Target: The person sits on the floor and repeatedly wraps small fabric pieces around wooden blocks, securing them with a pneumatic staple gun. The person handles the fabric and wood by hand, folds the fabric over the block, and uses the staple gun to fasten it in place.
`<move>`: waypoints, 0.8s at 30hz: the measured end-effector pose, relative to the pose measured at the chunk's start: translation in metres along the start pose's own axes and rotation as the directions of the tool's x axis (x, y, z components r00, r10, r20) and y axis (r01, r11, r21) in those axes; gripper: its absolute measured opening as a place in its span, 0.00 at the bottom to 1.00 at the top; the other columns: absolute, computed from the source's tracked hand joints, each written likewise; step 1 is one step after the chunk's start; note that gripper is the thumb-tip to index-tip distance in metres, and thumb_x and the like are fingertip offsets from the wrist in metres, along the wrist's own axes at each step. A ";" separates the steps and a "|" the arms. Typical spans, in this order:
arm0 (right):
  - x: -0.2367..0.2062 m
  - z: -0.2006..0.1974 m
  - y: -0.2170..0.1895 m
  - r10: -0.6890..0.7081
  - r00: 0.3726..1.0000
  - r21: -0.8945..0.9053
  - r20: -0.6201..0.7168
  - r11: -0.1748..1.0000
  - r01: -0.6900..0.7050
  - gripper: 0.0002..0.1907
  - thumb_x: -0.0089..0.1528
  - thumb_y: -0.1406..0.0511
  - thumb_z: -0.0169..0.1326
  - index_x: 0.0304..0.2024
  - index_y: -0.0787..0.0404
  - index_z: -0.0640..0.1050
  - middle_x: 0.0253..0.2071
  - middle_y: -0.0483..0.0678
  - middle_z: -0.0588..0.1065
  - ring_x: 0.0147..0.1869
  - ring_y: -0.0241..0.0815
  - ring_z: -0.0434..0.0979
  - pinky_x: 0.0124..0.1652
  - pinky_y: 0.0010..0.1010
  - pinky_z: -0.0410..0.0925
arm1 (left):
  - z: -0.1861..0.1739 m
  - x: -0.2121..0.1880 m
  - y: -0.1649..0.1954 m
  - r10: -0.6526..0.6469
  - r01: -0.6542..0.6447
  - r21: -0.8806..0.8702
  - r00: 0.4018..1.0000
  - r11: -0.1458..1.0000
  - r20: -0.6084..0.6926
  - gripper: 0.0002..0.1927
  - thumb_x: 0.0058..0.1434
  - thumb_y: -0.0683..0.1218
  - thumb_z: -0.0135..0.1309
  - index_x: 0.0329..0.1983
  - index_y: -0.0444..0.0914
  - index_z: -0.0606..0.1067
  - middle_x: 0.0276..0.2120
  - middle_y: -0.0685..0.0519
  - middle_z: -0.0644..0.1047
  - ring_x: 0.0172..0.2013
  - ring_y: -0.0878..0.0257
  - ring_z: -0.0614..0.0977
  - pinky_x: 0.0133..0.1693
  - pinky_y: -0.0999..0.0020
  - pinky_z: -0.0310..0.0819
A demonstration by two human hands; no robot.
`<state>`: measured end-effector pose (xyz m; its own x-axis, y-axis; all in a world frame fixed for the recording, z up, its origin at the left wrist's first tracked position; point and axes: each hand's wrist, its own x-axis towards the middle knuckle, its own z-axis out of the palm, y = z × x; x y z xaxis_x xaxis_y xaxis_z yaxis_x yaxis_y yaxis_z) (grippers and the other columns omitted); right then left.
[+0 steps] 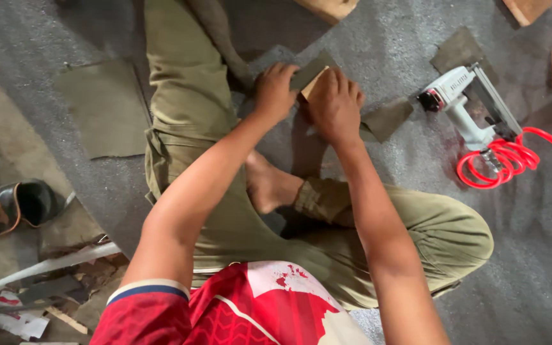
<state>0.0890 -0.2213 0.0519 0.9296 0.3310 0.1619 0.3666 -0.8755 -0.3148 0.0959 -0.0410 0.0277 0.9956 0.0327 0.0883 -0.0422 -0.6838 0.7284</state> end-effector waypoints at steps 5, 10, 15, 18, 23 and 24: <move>0.000 -0.002 -0.003 0.005 1.000 -0.076 -0.009 0.997 -0.005 0.25 0.66 0.60 0.58 0.64 0.60 0.71 0.65 0.50 0.71 0.62 0.57 0.71 0.60 0.51 0.62 | 0.001 -0.001 0.002 -0.057 0.057 -0.014 0.998 0.998 0.035 0.24 0.50 0.40 0.65 0.51 0.42 0.75 0.44 0.48 0.77 0.49 0.45 0.77 0.51 0.50 0.70; -0.005 0.000 -0.001 0.031 0.999 -0.108 0.012 0.994 -0.030 0.24 0.68 0.60 0.57 0.65 0.61 0.71 0.66 0.51 0.71 0.62 0.57 0.71 0.60 0.52 0.61 | 0.005 -0.003 -0.003 -0.031 0.031 0.005 0.999 1.000 0.027 0.24 0.50 0.40 0.66 0.51 0.41 0.75 0.46 0.46 0.77 0.49 0.43 0.76 0.50 0.49 0.70; -0.008 -0.005 0.009 -0.003 1.000 -0.086 0.015 0.996 0.004 0.39 0.55 0.50 0.61 0.63 0.65 0.71 0.62 0.59 0.70 0.59 0.64 0.69 0.59 0.56 0.59 | 0.007 -0.004 -0.006 -0.034 0.035 -0.016 0.998 0.999 0.059 0.23 0.51 0.39 0.64 0.52 0.41 0.75 0.46 0.47 0.77 0.50 0.44 0.76 0.52 0.50 0.69; -0.005 -0.019 0.033 0.151 0.987 0.120 -0.059 0.982 -0.143 0.34 0.64 0.53 0.61 0.65 0.66 0.70 0.65 0.61 0.69 0.65 0.66 0.67 0.62 0.56 0.59 | 0.006 -0.001 -0.007 0.021 -0.021 -0.007 1.000 1.000 0.012 0.22 0.53 0.38 0.61 0.53 0.40 0.76 0.48 0.45 0.76 0.52 0.43 0.75 0.54 0.50 0.69; -0.006 -0.035 0.068 0.501 0.852 0.145 0.151 0.841 -0.521 0.17 0.64 0.57 0.60 0.53 0.55 0.79 0.54 0.49 0.77 0.63 0.55 0.73 0.59 0.52 0.64 | 0.013 0.032 0.006 0.302 -0.296 -0.079 0.950 0.952 0.081 0.15 0.62 0.40 0.59 0.54 0.40 0.79 0.51 0.48 0.77 0.56 0.46 0.75 0.58 0.51 0.69; -0.008 -0.034 0.069 0.498 0.842 0.106 0.207 0.844 -0.526 0.16 0.62 0.58 0.61 0.51 0.54 0.80 0.53 0.50 0.77 0.61 0.56 0.72 0.57 0.53 0.63 | 0.017 0.042 0.012 0.355 -0.347 -0.076 0.924 0.935 0.143 0.14 0.61 0.42 0.60 0.51 0.39 0.79 0.51 0.48 0.77 0.56 0.46 0.75 0.57 0.49 0.68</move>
<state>0.1053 -0.2964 0.0606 0.9731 -0.0844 -0.2146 -0.1753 -0.8755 -0.4504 0.1386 -0.0602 0.0283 0.9170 -0.3164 0.2431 -0.3914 -0.5952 0.7018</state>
